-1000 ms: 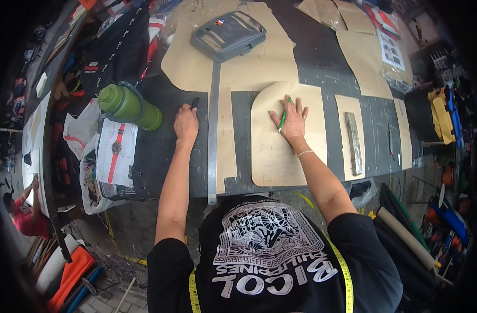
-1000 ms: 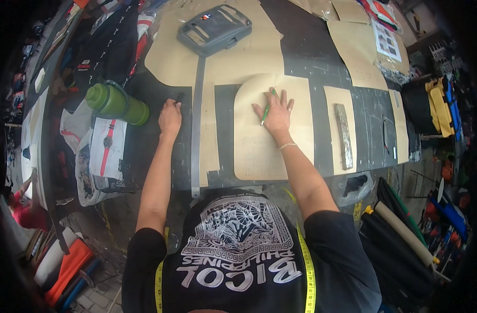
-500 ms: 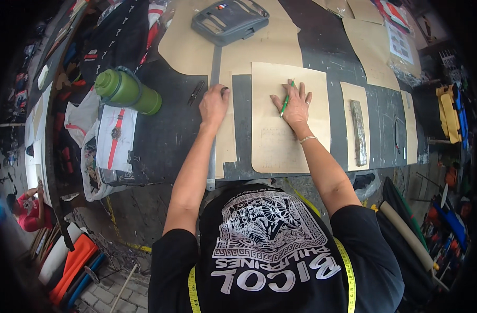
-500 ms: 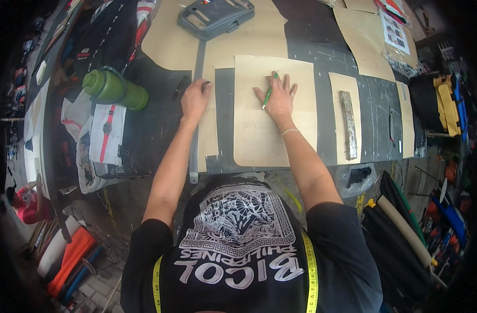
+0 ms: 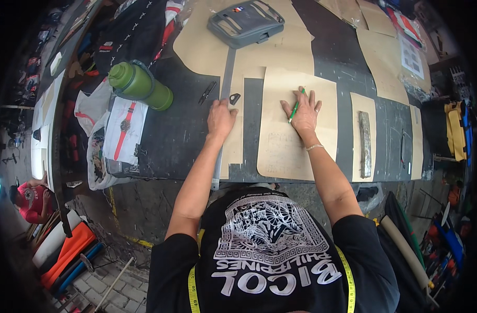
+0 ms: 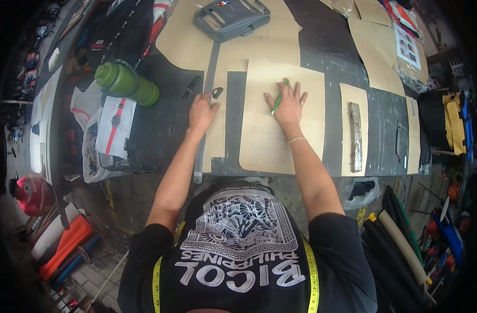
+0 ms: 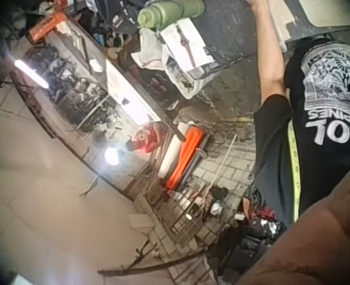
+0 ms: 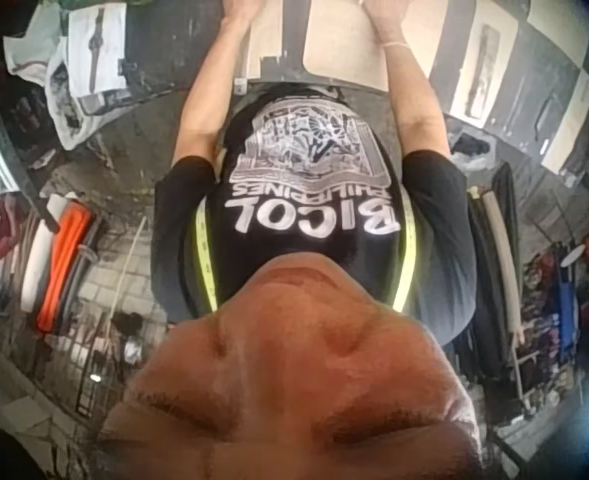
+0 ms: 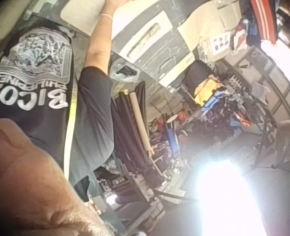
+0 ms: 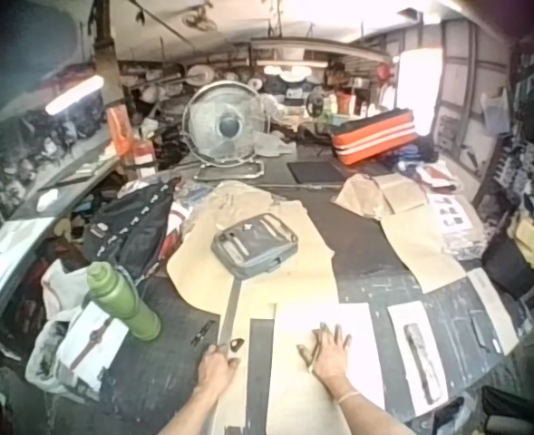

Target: The person aligns cardboard patterns on a workbench, measures the cardboard pieces using a measuring tape and a metal ruler, and draws marks onto the cardboard with a pencil.

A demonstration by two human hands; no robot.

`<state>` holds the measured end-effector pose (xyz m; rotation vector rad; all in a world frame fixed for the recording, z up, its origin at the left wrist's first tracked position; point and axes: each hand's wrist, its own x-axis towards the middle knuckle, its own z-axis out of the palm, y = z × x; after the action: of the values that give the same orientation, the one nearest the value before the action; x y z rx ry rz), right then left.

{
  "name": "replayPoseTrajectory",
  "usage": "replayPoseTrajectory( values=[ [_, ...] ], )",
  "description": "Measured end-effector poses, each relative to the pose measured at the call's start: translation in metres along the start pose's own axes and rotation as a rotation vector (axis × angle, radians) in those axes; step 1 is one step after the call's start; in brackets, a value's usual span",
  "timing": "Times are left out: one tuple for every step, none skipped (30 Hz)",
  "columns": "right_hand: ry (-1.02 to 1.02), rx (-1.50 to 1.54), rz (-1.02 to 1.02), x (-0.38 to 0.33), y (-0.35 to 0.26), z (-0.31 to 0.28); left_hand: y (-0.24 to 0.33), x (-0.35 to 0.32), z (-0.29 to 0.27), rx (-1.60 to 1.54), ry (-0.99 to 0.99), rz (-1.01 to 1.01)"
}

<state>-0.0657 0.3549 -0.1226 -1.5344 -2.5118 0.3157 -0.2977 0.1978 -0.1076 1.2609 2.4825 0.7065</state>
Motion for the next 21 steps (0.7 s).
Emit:
replayPoseTrajectory(
  values=[
    [-0.012, -0.004, 0.010, -0.001, 0.000, -0.001, 0.002, 0.000, 0.002, 0.012, 0.037, 0.033],
    [-0.010, 0.001, -0.004, -0.001, 0.000, -0.001, -0.005, 0.007, 0.003, 0.016, 0.050, 0.024],
    [-0.005, -0.001, -0.002, -0.001, 0.000, -0.001, -0.014, 0.019, 0.001, -0.089, 0.076, 0.051],
    [-0.001, -0.004, 0.004, -0.001, 0.002, -0.002, -0.023, 0.030, 0.001, -0.194, 0.101, 0.080],
    [0.010, -0.027, 0.023, -0.002, 0.013, 0.001, -0.011, 0.042, -0.002, -0.275, 0.194, 0.004],
    [0.008, -0.017, 0.002, 0.000, 0.010, 0.000, -0.028, 0.057, -0.005, -0.252, 0.285, 0.010],
    [0.009, -0.010, -0.010, 0.001, 0.005, -0.003, -0.050, 0.073, -0.010, -0.228, 0.374, 0.015],
    [0.014, -0.010, -0.007, 0.002, 0.004, -0.004, -0.060, 0.087, -0.012, -0.129, 0.455, -0.049],
    [0.005, -0.008, -0.012, 0.003, -0.002, -0.006, -0.076, 0.100, -0.016, -0.106, 0.480, -0.076],
    [0.005, 0.000, -0.024, 0.005, -0.007, -0.005, -0.091, 0.111, -0.021, -0.085, 0.505, -0.103],
    [0.021, 0.002, -0.013, 0.006, -0.004, -0.002, -0.093, 0.122, -0.022, -0.098, 0.446, -0.151],
    [0.038, 0.003, -0.005, 0.007, -0.002, 0.000, -0.096, 0.132, -0.023, -0.099, 0.443, -0.148],
    [0.039, 0.003, -0.004, 0.008, -0.001, 0.001, -0.100, 0.143, -0.026, -0.110, 0.456, -0.154],
    [0.039, 0.006, -0.016, 0.008, -0.004, 0.003, -0.109, 0.145, -0.029, -0.114, 0.474, -0.175],
    [0.045, 0.007, -0.020, 0.009, -0.003, 0.006, -0.103, 0.150, -0.031, -0.199, 0.468, -0.106],
    [0.086, -0.032, -0.008, 0.004, 0.011, 0.009, -0.090, 0.158, -0.025, -0.132, 0.352, -0.157],
    [0.126, -0.036, -0.043, 0.003, 0.018, 0.015, -0.089, 0.160, -0.019, -0.200, 0.418, -0.140],
    [0.173, 0.007, -0.100, 0.001, 0.012, 0.022, -0.120, 0.160, -0.022, -0.119, 0.435, -0.023],
    [0.163, 0.037, -0.105, 0.002, 0.019, 0.022, -0.116, 0.164, -0.010, -0.027, 0.453, -0.045],
    [0.172, 0.003, -0.103, 0.000, 0.009, 0.020, -0.131, 0.162, -0.005, -0.145, 0.556, -0.078],
    [0.136, -0.022, -0.049, 0.001, 0.028, 0.024, -0.110, 0.168, 0.005, -0.169, 0.551, -0.102]
  ],
)
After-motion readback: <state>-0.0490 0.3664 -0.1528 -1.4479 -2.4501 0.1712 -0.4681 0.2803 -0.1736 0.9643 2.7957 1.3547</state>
